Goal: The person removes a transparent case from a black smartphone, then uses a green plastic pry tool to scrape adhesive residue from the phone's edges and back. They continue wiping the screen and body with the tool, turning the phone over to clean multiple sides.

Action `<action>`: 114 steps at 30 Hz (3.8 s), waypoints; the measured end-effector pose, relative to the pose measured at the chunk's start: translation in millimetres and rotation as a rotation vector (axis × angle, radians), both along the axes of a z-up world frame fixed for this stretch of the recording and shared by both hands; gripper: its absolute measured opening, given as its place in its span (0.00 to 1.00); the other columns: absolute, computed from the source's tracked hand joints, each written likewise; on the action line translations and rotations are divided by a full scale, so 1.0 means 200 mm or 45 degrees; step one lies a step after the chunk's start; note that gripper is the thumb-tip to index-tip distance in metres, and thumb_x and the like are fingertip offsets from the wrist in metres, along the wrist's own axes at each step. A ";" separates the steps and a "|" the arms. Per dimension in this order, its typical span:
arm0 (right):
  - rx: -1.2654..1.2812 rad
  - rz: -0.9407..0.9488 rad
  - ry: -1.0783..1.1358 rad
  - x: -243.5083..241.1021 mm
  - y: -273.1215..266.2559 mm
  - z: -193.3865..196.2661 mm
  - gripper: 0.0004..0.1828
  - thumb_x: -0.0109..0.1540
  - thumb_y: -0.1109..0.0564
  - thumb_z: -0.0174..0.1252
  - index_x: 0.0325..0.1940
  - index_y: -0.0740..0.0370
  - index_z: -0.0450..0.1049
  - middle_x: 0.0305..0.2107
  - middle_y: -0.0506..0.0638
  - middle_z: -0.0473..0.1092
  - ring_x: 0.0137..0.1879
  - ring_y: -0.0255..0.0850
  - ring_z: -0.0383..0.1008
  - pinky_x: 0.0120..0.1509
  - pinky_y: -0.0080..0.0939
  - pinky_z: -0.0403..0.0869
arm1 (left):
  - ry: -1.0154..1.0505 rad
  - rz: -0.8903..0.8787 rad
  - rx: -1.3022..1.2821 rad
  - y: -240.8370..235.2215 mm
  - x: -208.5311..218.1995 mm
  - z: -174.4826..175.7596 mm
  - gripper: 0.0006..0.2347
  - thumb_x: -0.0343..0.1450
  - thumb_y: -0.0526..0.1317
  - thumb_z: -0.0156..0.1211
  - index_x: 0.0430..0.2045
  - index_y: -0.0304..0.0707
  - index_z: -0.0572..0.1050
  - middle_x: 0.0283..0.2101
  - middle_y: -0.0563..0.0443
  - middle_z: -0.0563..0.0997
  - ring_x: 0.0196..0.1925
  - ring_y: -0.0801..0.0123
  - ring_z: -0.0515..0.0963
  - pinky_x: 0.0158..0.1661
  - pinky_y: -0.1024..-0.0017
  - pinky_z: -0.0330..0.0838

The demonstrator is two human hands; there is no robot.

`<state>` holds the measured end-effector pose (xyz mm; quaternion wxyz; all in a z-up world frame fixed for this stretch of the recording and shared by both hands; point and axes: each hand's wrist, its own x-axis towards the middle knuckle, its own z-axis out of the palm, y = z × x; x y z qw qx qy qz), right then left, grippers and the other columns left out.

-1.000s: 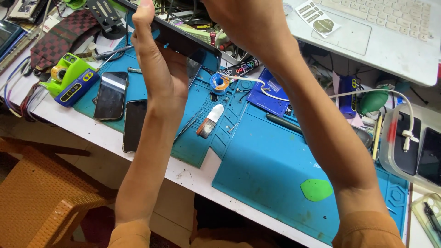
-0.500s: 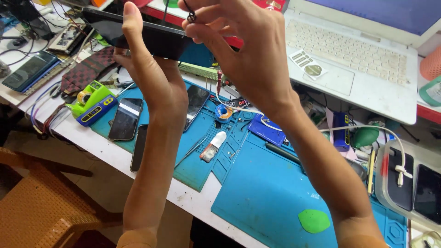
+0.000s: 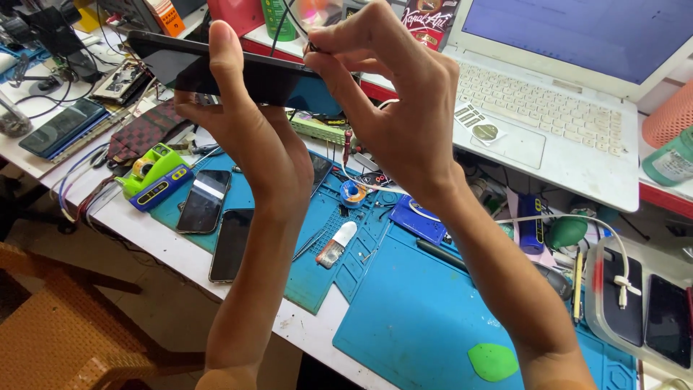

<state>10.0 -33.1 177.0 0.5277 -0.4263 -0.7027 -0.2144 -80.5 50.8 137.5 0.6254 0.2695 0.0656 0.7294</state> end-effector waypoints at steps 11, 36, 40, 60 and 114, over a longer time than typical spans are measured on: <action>0.008 -0.023 -0.008 -0.05 0.00 0.04 0.06 0.69 0.65 0.63 0.45 0.67 0.72 0.41 0.56 0.79 0.48 0.48 0.85 0.53 0.43 0.86 | -0.048 0.040 -0.170 -0.02 -0.01 0.09 0.21 0.66 0.40 0.61 0.48 0.42 0.57 0.64 0.34 0.75 0.70 0.54 0.73 0.53 0.61 0.78; 0.032 -0.095 -0.005 -0.01 0.05 0.01 0.05 0.66 0.61 0.65 0.42 0.63 0.74 0.40 0.56 0.80 0.47 0.46 0.85 0.49 0.40 0.84 | 0.034 0.014 -0.469 -0.12 -0.04 0.25 0.29 0.58 0.45 0.63 0.53 0.44 0.57 0.56 0.41 0.75 0.51 0.62 0.79 0.46 0.67 0.78; 0.036 -0.084 0.015 -0.01 0.05 0.01 0.06 0.65 0.61 0.65 0.40 0.63 0.74 0.39 0.55 0.80 0.47 0.45 0.85 0.48 0.39 0.83 | 0.006 0.022 -0.452 -0.10 -0.01 0.21 0.28 0.60 0.44 0.63 0.53 0.47 0.58 0.55 0.44 0.75 0.52 0.64 0.77 0.44 0.67 0.77; 0.173 0.205 0.416 0.06 0.10 -0.06 0.05 0.69 0.64 0.59 0.49 0.60 0.74 0.37 0.57 0.77 0.40 0.49 0.84 0.49 0.56 0.82 | -0.031 0.252 0.036 0.20 0.22 -0.11 0.31 0.75 0.46 0.68 0.66 0.66 0.50 0.69 0.33 0.52 0.68 0.49 0.58 0.62 0.46 0.64; -1.090 -0.489 1.535 0.39 -1.39 -1.45 0.11 0.56 0.66 0.61 0.40 0.71 0.69 0.24 0.53 0.69 0.30 0.32 0.69 0.30 0.31 0.73 | 1.788 -0.821 0.721 -1.03 0.68 -1.06 0.36 0.61 0.44 0.76 0.55 0.36 0.53 0.46 0.17 0.75 0.49 0.19 0.77 0.41 0.36 0.71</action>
